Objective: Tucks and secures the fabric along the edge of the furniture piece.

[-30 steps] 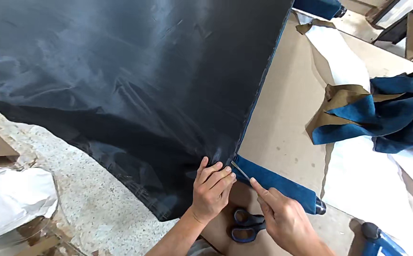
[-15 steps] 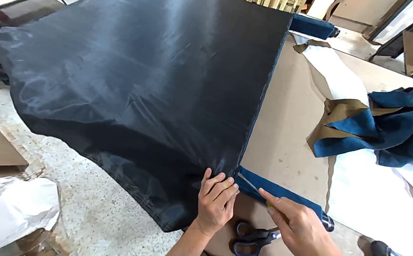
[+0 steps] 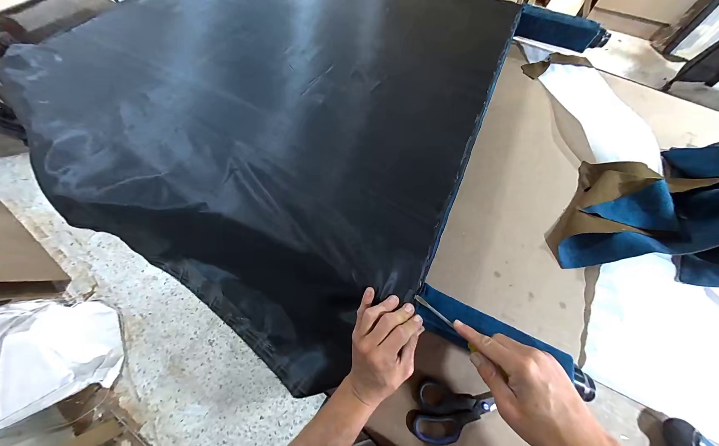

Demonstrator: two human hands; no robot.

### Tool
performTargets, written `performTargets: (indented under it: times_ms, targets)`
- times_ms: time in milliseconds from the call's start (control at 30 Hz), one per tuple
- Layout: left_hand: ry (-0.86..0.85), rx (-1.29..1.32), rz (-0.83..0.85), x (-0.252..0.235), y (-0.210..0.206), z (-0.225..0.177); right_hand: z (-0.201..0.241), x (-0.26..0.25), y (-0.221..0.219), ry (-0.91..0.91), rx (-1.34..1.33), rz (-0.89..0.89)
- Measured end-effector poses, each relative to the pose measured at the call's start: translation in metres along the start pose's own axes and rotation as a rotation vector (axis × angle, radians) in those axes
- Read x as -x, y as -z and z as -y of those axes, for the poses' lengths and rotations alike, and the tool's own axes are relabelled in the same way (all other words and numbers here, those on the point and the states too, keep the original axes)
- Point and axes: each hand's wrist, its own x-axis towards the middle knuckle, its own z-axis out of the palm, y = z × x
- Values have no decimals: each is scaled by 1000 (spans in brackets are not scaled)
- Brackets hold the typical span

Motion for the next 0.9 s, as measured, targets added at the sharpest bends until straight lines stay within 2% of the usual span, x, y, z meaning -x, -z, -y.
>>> performTargets:
  times_ms: [233, 300, 367, 433, 500, 533, 600, 667, 767, 800, 833, 900]
  targets:
    - [-3, 1, 1, 2, -1, 1, 13, -10, 12, 43, 176, -15]
    - [-2, 6, -5, 2, -2, 1, 9, -11, 12, -69, -107, 114]
    - [-3, 5, -12, 2, -3, -1, 13, -10, 9, -325, -740, 252]
    - [2, -1, -16, 3, -3, -3, 27, -5, 1, -568, -1246, 284]
    - [7, -7, -9, 1, -3, -4, 34, -1, -8, -652, -1490, 277]
    - [11, -8, -5, 1, -2, -5, 34, 1, -11, -628, -1485, 260]
    - [21, -14, 8, 0, 0, -7, 31, 4, -6, -466, -1164, 173]
    - [45, -25, 37, -6, 4, -10, 25, 6, 18, -322, -809, 36]
    - [75, -50, 68, -17, 9, -16, -3, -9, 44, -303, -137, -234]
    - [65, -54, 65, -18, 9, -17, -16, -19, 42, -313, 53, -250]
    - [51, -56, 60, -17, 9, -17, -27, -28, 39, -322, 169, -188]
    - [43, -51, 44, -14, 7, -16, -32, -47, 33, -253, 242, -96]
